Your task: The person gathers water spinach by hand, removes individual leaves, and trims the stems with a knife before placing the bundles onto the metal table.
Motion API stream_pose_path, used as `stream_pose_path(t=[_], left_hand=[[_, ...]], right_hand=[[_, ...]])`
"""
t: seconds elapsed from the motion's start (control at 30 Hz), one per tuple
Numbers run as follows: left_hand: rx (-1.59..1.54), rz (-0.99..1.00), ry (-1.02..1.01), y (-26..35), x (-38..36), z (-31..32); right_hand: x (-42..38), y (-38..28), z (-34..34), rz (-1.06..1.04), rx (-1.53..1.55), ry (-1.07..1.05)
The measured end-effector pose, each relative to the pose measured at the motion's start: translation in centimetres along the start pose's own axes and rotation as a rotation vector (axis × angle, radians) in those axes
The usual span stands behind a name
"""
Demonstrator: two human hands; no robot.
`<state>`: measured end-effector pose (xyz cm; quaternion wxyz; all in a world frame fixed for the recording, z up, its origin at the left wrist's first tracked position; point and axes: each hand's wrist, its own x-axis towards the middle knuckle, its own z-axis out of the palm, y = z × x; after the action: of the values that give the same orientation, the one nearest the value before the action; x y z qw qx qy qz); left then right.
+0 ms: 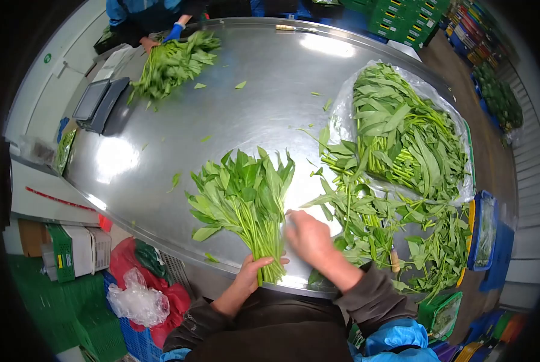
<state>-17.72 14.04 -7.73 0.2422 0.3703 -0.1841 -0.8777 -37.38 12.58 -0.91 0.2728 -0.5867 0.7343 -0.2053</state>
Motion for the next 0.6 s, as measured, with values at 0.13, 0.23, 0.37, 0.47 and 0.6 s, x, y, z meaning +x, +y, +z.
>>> stream_pose_path(t=[0.13, 0.23, 0.37, 0.47, 0.6], left_hand=[[0.081, 0.029, 0.097, -1.0, 0.6, -0.7], [0.089, 0.066, 0.150, -0.5, 0.0, -0.8], [0.295, 0.191, 0.156, 2.6, -1.3, 0.2], [0.703, 0.460, 0.305, 6.7, -1.9, -0.5], [2.119, 0.783, 0.586, 13.1, -2.5, -5.1]], right_hand=[[-1.9, 0.3, 5.2, -0.045, 0.238, -0.215], [-2.1, -0.6, 4.7, -0.080, 0.401, -0.148], [-1.5, 0.0, 3.9, -0.056, 0.786, -0.051], [-1.8, 1.7, 3.2, -0.087, 0.752, 0.080], [-4.0, 4.4, 3.4, -0.015, 0.571, -0.122]])
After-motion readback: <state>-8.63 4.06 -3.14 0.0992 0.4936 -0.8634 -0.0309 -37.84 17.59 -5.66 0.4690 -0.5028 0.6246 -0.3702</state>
